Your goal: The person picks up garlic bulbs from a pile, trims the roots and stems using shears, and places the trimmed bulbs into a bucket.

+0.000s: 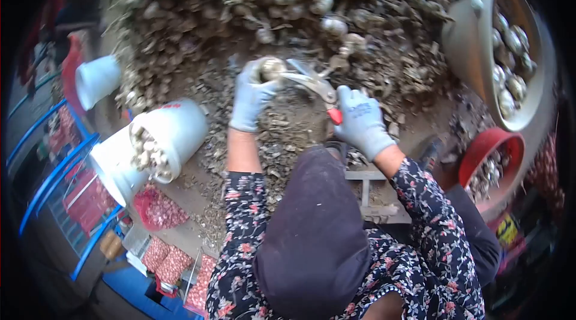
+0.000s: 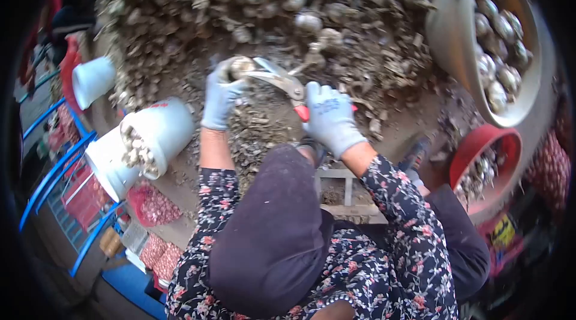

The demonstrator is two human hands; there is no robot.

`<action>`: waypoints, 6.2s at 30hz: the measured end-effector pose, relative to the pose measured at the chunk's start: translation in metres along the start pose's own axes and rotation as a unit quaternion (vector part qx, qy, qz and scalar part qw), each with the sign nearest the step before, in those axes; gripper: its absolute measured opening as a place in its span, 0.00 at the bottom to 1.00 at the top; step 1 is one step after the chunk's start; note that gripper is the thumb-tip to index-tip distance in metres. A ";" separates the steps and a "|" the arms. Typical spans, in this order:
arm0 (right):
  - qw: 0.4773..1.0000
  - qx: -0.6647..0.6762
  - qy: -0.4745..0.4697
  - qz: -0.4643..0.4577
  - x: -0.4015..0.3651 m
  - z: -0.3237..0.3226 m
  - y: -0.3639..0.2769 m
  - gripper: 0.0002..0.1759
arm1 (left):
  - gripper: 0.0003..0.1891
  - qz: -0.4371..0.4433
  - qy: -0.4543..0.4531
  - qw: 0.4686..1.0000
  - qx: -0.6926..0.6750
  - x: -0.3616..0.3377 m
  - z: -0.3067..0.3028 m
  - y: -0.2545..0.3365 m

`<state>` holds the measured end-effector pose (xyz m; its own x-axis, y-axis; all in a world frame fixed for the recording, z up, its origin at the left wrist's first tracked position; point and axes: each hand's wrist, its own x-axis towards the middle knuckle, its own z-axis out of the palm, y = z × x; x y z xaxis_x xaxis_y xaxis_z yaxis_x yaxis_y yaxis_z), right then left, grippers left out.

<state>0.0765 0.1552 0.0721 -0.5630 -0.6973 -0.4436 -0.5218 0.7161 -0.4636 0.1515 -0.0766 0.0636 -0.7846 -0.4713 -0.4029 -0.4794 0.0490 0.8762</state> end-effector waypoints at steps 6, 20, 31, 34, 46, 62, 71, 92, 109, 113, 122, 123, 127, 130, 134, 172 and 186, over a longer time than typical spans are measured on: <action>0.997 -0.008 0.008 -0.083 0.003 -0.001 -0.012 0.26 | 0.22 0.052 -0.062 0.996 0.041 -0.020 -0.006 0.024; 0.920 0.382 -0.082 -0.023 -0.021 0.004 -0.010 0.26 | 0.23 -0.016 -0.014 0.879 -0.475 -0.024 0.008 -0.001; 0.935 0.333 -0.119 0.026 -0.001 0.011 -0.003 0.20 | 0.20 -0.041 -0.007 0.960 -0.276 -0.023 0.027 -0.016; 0.933 0.339 -0.095 0.076 -0.010 0.020 0.012 0.18 | 0.19 -0.009 -0.099 0.867 -0.488 -0.007 0.009 -0.028; 0.945 0.289 -0.115 0.101 -0.005 0.018 0.014 0.18 | 0.29 -0.029 0.081 0.936 0.342 0.116 0.005 -0.073; 0.994 -0.094 -0.046 -0.018 -0.010 -0.060 0.007 0.31 | 0.32 -0.019 -0.077 0.995 -0.061 -0.022 0.017 0.045; 0.992 -0.025 -0.126 -0.020 -0.019 -0.048 0.010 0.32 | 0.33 -0.014 -0.049 0.998 -0.038 -0.029 0.029 0.027; 0.990 0.101 -0.078 0.062 -0.053 -0.023 0.045 0.18 | 0.33 -0.129 -0.175 0.965 -0.146 -0.036 0.031 0.012; 0.906 0.387 -0.126 0.120 -0.075 -0.010 0.040 0.27 | 0.34 -0.063 -0.134 0.885 -0.442 -0.039 0.060 -0.026; 0.837 0.507 -0.193 0.076 -0.084 0.009 0.036 0.30 | 0.35 -0.041 -0.103 0.872 -0.476 -0.043 0.073 -0.021; 0.788 0.593 -0.139 0.088 -0.068 -0.006 0.029 0.16 | 0.36 -0.050 -0.093 0.908 -0.405 -0.039 0.100 -0.016; 0.815 0.575 -0.057 0.055 -0.071 0.003 0.038 0.16 | 0.36 -0.040 -0.110 0.921 -0.372 -0.034 0.108 -0.003; 0.578 0.757 -0.029 0.304 -0.087 -0.018 0.053 0.11 | 0.36 -0.024 -0.201 0.889 -0.412 -0.006 0.162 0.112; 0.591 0.761 -0.006 0.266 -0.102 0.000 0.075 0.15 | 0.27 0.294 -0.209 0.912 -0.194 0.018 0.223 0.182; 0.623 0.721 -0.018 0.303 -0.110 -0.005 0.078 0.11 | 0.18 0.122 -0.492 0.731 -0.456 0.056 0.229 0.227; 0.989 0.065 -0.033 0.127 -0.061 -0.009 0.025 0.25 | 0.28 0.058 -0.116 0.990 0.051 -0.014 0.071 0.016; 0.987 0.060 -0.116 0.093 -0.050 -0.016 0.034 0.27 | 0.30 0.114 -0.147 0.964 0.188 -0.016 0.071 0.025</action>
<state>0.0766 0.2152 0.0904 -0.4728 -0.5523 -0.6866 -0.3358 0.8333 -0.4391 0.1242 -0.0054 0.0734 -0.9374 -0.1430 -0.3174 -0.3468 0.4630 0.8157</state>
